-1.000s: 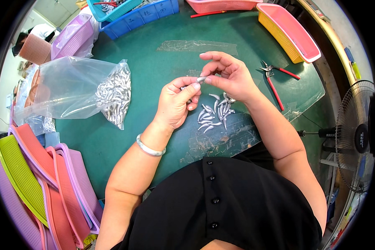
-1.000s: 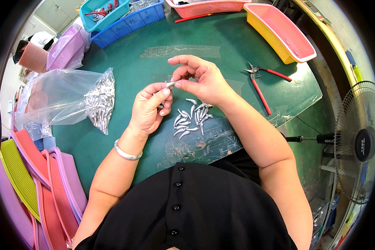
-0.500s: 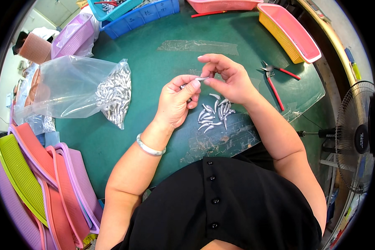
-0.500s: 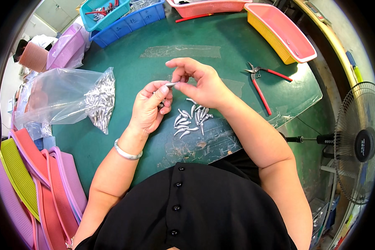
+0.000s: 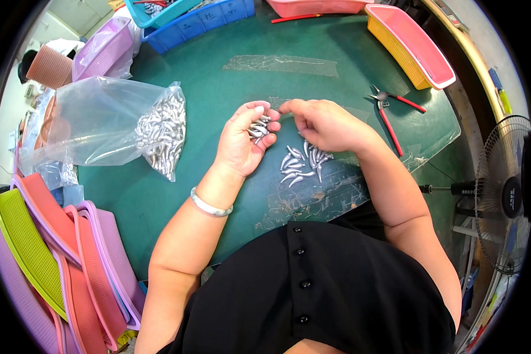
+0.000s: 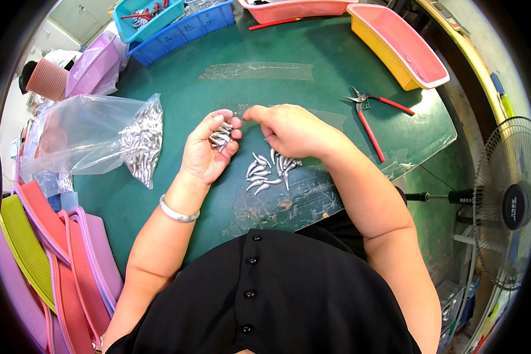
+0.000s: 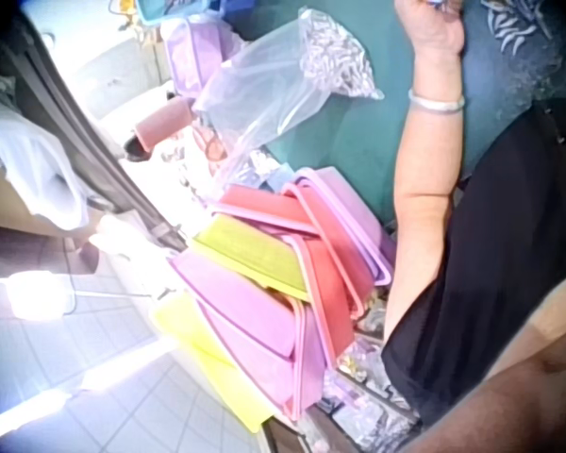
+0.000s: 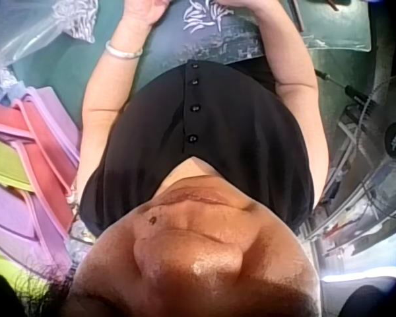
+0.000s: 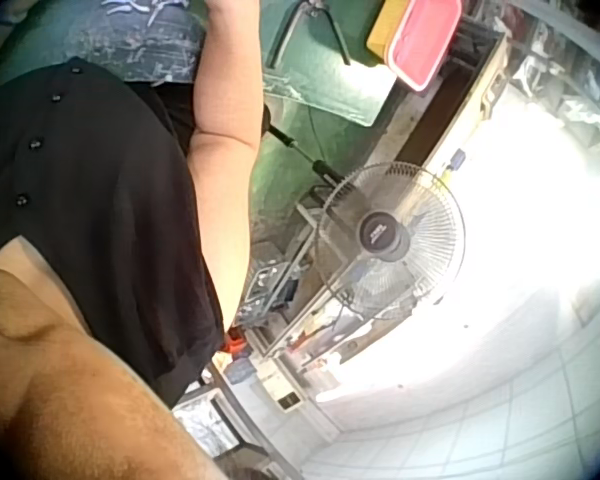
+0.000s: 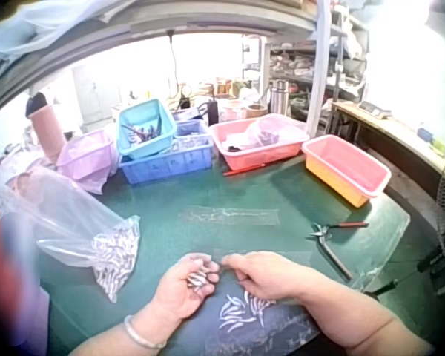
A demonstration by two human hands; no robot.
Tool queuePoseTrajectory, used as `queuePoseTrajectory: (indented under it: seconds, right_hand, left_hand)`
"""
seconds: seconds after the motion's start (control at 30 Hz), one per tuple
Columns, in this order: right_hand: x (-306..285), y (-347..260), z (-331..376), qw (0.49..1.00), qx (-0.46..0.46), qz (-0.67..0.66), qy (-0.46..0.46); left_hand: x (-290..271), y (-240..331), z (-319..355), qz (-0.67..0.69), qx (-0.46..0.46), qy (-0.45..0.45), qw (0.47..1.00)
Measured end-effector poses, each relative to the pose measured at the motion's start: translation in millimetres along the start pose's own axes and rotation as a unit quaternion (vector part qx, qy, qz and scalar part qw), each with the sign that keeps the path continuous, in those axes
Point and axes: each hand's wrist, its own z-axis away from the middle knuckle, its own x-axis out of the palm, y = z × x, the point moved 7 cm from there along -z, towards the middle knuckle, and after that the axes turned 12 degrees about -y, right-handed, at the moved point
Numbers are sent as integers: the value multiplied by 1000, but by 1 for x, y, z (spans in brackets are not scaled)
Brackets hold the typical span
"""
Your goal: The person sits at a green workbench and repeatedly picks up small silver metal pieces from a plastic bag and the table. They manipulate the pieces by hand, bending or shaping them, and place the finished items into a blue plastic bin. A pair of pliers is visible on the table but is not used.
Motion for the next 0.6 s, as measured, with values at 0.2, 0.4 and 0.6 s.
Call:
queuePoseTrajectory:
  seconds: [0.2, 0.4, 0.6]
  right_hand:
    - [-14, -11, 4, 958, -160, -214, 102]
    - [-15, -15, 5, 929, -189, -288, 133]
    - [-14, -9, 2, 953, -156, -218, 140]
  left_hand:
    - [11, -4, 0, -93, -34, -48, 994]
    - [25, -12, 4, -91, -51, -123, 987]
    - [16, -12, 3, -135, -49, -76, 987]
